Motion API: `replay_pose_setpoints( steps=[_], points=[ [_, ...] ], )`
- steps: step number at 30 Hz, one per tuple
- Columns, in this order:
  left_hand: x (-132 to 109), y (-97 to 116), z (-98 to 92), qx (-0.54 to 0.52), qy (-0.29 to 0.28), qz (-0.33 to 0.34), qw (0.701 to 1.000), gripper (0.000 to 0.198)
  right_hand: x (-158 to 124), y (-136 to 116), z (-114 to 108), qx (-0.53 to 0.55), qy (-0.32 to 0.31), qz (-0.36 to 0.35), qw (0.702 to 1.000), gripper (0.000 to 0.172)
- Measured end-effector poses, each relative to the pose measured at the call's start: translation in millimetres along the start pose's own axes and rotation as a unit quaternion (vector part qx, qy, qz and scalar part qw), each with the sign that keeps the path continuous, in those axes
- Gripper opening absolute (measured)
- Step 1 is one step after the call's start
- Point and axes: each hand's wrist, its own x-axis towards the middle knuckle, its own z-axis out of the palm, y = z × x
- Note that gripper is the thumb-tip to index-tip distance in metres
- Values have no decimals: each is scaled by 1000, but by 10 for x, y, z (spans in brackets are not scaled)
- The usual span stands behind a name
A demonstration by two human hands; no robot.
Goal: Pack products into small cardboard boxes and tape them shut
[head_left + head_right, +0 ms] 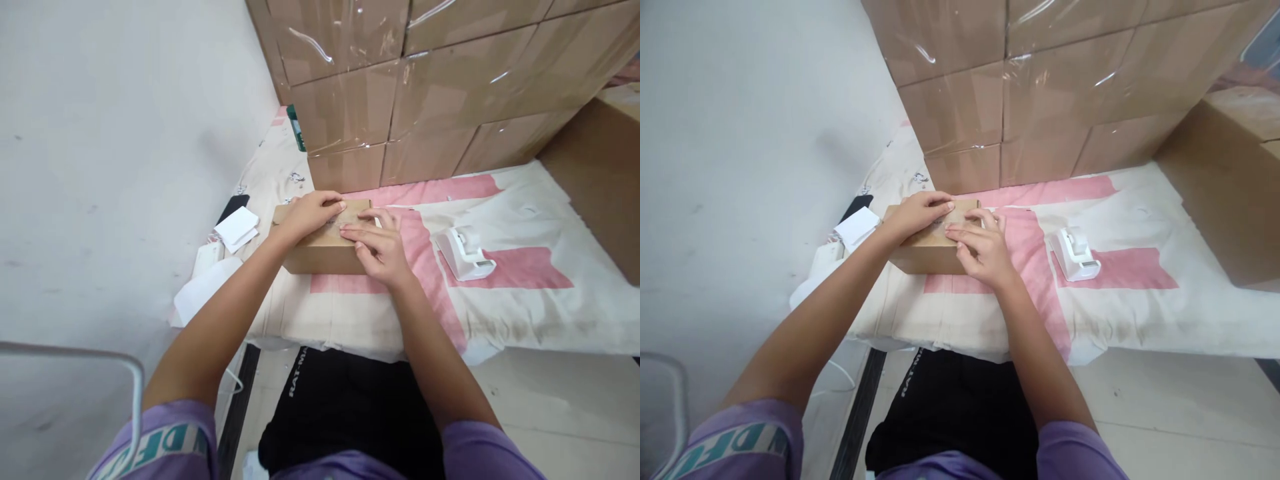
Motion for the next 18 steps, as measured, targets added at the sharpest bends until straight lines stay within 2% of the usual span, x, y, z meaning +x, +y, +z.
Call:
replay_pose_setpoints(
  steps=[3, 5, 6, 8, 10, 12, 13, 14, 16, 17, 18],
  points=[
    [26, 8, 42, 11, 16, 18, 1000, 28, -65, -205, -8, -13, 13, -86, 996, 14],
    [35, 22, 37, 22, 58, 51, 997, 25, -130, -353, 77, 9, 19, -153, 988, 13],
    [18, 23, 15, 29, 109, 73, 991, 24, -164, -422, 146, 22, 10, -182, 983, 18],
    [-112, 0, -61, 34, 265, 109, 957, 24, -228, -539, 320, 48, -28, -219, 974, 25],
    [-421, -79, -145, 22, 451, 114, 885, 25, -289, -626, 507, 73, -85, -237, 965, 29],
    [-906, -247, -178, 18, 575, 56, 816, 25, -345, -678, 666, 91, -142, -243, 955, 32],
    [-1188, -369, -165, 42, 586, -14, 809, 28, -370, -692, 726, 96, -166, -240, 952, 33],
    [-1473, -513, -135, 89, 545, -87, 829, 34, -390, -701, 771, 101, -186, -233, 949, 33],
    [-1985, -840, -46, 194, 366, -234, 880, 66, -413, -703, 819, 115, -215, -211, 947, 33],
    [-2185, -1003, -3, 217, 262, -298, 892, 76, -415, -699, 826, 123, -225, -200, 946, 33],
    [-2338, -1155, 31, 222, 195, -349, 889, 79, -412, -694, 826, 129, -234, -190, 945, 34]
  ],
)
